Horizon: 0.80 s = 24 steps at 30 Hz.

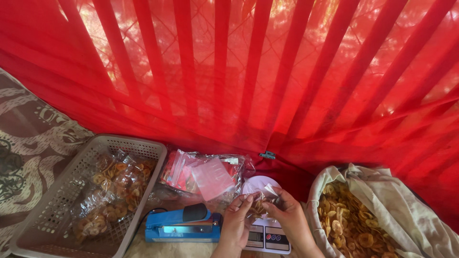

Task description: The person weighs dried fruit slices on a digital scale and places them into small plastic bags. They then use a handheld heat sealer to seal the bags and place the finished packages into a plastic basket. The process is repeated for multiple units.

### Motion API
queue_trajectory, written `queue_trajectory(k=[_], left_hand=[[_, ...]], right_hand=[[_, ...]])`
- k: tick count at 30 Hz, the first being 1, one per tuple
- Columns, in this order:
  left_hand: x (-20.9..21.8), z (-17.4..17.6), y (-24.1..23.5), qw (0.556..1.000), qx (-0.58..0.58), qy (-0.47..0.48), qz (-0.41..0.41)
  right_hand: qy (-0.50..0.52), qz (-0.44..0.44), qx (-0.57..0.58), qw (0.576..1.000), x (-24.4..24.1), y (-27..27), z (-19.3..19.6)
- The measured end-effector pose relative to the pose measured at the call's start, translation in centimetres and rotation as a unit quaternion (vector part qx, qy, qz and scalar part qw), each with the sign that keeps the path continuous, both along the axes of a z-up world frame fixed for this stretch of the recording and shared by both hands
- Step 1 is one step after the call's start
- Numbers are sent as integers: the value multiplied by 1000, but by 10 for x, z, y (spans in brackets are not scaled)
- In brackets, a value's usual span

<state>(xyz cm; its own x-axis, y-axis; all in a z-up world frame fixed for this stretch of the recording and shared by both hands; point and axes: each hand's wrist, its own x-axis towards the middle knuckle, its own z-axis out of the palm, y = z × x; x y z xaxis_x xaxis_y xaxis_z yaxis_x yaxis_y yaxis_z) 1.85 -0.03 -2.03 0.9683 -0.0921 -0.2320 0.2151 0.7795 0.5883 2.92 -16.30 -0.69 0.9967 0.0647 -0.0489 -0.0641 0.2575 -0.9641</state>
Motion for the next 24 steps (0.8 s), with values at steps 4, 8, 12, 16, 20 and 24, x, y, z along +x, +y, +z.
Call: queue_trajectory(k=[4, 8, 12, 16, 20, 24], left_hand=[[1, 9, 0, 999, -47, -6, 25], [-1, 17, -4, 997, 8, -29, 71], [-1, 13, -10, 994, 18, -67, 87], [0, 13, -11, 994, 37, -48, 89], [3, 14, -10, 992, 66, -83, 69], [-9, 13, -10, 993, 83, -72, 40]], right_hand=[[4, -50, 116, 992, 0, -5, -7], [48, -97, 182, 977, -2, -8, 10], [126, -79, 159, 976, -4, -5, 17], [23, -105, 161, 981, 2, -8, -14], [-13, -128, 75, 989, 5, -17, -24], [9, -158, 56, 986, -7, -21, -9]])
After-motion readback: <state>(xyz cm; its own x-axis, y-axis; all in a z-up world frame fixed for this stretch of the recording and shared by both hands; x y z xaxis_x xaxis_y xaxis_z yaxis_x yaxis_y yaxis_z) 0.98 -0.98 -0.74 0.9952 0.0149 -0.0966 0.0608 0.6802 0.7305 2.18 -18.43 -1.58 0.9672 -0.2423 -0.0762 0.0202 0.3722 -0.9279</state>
